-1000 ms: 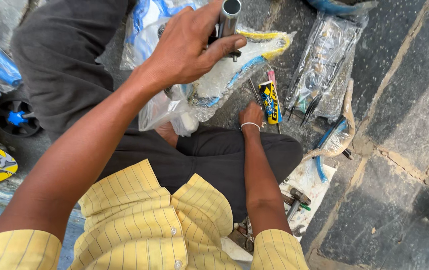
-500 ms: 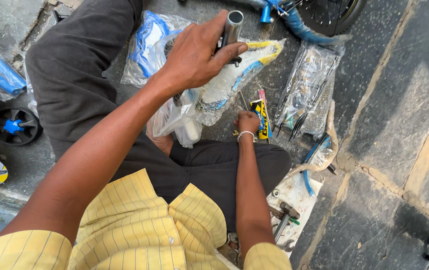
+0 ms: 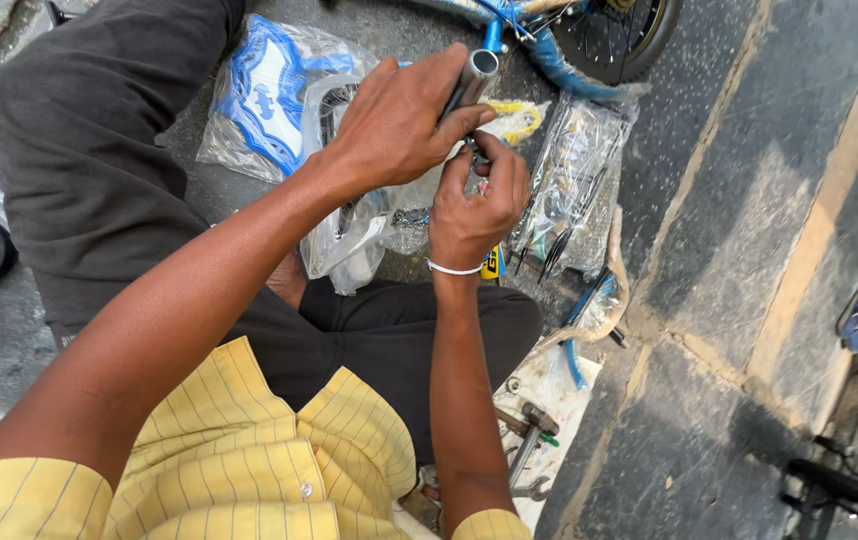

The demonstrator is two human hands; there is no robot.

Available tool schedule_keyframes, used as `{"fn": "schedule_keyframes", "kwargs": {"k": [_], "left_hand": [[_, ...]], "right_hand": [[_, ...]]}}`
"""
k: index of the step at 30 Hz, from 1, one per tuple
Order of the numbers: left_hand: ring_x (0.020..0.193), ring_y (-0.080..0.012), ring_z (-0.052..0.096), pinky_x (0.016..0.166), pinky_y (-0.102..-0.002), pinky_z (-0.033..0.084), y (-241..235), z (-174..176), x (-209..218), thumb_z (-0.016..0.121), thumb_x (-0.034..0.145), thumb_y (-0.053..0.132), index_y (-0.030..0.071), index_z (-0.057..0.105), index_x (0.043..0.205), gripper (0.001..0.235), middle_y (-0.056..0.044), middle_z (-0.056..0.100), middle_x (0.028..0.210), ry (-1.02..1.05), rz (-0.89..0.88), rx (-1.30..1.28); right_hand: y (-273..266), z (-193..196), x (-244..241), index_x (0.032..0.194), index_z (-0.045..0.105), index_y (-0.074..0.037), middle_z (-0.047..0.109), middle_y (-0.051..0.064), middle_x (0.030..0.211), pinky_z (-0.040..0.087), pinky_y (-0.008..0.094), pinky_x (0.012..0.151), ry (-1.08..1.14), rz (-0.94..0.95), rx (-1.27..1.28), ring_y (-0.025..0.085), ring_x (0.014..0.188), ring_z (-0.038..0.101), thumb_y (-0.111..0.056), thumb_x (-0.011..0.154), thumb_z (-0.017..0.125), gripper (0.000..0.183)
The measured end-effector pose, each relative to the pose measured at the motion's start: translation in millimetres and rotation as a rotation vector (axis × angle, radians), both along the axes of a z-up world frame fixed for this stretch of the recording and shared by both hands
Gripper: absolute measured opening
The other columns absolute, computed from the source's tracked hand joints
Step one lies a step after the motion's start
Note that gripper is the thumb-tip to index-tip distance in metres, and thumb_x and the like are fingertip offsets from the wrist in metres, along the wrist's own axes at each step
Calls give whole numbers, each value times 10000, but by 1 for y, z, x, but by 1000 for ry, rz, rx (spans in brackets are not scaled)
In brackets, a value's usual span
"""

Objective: The person sits on the ground and assembles bicycle parts, using a wrench to tighten a bolt on a metal tube. They handle a plastic-wrapped seat and a set of black cables, organizing them while working.

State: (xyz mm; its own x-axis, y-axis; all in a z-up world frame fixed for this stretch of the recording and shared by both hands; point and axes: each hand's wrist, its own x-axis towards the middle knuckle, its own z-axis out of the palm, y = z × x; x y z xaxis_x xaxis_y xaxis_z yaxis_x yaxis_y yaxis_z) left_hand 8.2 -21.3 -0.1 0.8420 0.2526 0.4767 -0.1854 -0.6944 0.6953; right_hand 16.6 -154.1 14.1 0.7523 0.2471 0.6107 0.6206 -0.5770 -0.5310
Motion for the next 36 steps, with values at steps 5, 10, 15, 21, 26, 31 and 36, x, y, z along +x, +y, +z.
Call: {"fn": "schedule_keyframes", "kwargs": {"k": [5,10,15,21,26,31,36], "left_hand": [[603,-261,489,713,-459,324,-3,-1,0,651,1056,425,112,543,1029,332,-57,582,761,3,1,-43],[605,-244,491,711,-450,317,-3,-1,3,653,1054,440,113,554,1041,342,-51,594,761,7,-6,-38],[604,-250,483,711,-441,315,-3,-2,2,656,1052,448,114,557,1028,349,-51,596,766,1,4,-28],[595,-207,497,700,-427,317,-3,-2,3,646,1041,454,120,575,1046,342,-41,602,748,-12,-18,-65],[592,-217,499,718,-426,319,-3,-2,0,629,1051,464,121,583,1068,346,-47,618,747,37,-24,-48],[633,-225,519,720,-427,321,0,1,-4,628,1058,477,127,561,1081,357,-53,625,774,10,-37,-39],[686,-254,529,726,-431,325,0,5,-12,623,1075,493,111,531,1102,394,-73,634,836,-47,-25,-21]], "right_hand": [[-10,-17,0,1113,712,6,692,86,996,529,344,743,45,25,103,175,790,612,0,924,725,189],[-9,-22,2,1106,694,6,687,80,995,539,320,722,108,16,183,148,758,621,-32,940,732,175],[-8,-20,-2,1060,720,13,692,87,951,520,337,737,147,-77,106,173,771,586,-64,928,774,162],[-12,-22,3,980,696,14,619,185,1284,452,466,1021,-58,-60,-41,325,1223,536,-125,897,772,178],[-17,-22,9,963,720,-19,638,165,1366,473,478,1052,38,-71,-144,325,1266,530,-197,1016,719,185],[-20,-9,16,1125,676,44,555,245,1412,420,522,1163,-97,-92,-38,358,1369,506,-129,991,677,219],[-27,-1,23,1091,645,44,549,239,1356,467,501,1105,-127,-46,54,375,1297,550,-124,960,687,217]]}}
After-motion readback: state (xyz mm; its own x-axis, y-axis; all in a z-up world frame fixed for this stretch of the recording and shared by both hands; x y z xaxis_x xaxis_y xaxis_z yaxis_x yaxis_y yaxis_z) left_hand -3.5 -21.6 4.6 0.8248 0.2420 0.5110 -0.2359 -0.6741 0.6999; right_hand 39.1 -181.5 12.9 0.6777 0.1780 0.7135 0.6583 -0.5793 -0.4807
